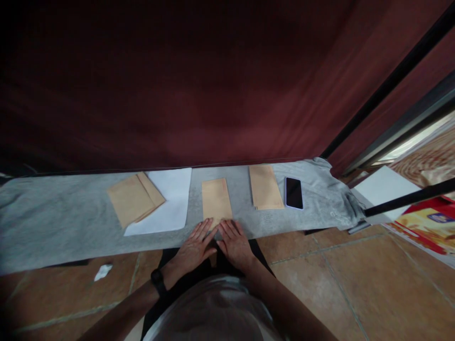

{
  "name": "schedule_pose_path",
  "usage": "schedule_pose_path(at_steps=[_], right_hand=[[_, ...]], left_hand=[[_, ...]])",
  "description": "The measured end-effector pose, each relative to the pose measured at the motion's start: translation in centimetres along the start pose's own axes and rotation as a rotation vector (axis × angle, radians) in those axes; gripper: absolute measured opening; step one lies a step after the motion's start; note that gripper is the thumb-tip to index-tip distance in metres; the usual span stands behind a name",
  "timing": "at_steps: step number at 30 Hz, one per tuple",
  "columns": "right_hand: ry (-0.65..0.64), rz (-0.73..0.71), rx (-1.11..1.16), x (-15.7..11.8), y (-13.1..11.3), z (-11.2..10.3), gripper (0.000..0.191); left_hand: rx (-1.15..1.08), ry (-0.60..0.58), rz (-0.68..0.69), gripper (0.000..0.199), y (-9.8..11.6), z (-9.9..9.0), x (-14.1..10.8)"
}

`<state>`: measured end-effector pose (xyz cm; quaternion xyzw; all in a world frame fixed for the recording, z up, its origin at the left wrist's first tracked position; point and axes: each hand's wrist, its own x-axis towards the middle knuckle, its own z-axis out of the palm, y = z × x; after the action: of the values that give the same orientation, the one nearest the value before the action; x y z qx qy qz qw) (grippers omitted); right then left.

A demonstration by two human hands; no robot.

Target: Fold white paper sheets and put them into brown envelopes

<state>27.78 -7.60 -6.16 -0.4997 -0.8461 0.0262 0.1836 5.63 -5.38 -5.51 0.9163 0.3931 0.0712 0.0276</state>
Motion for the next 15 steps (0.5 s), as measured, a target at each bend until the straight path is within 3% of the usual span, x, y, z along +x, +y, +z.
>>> schedule_pose_path(at_steps=[3, 10, 15], right_hand=[[0.000, 0.011, -0.003, -0.2, -0.1, 0.1, 0.052], [0.025, 0.006, -0.017, -1.7, 2.4, -0.9, 0.049], [0.042, 0.067, -0.011, -0.1, 1.6, -0.5, 0.038]], left_hand=[[-0.008, 0.010, 0.004, 0.067, -0.1, -0.2, -0.2], [-0.004, 0.032, 0.008, 0.058, -1.0, -0.9, -1.3], [0.017, -0.046, -0.024, 0.037, -1.1, -2.0, 0.7]])
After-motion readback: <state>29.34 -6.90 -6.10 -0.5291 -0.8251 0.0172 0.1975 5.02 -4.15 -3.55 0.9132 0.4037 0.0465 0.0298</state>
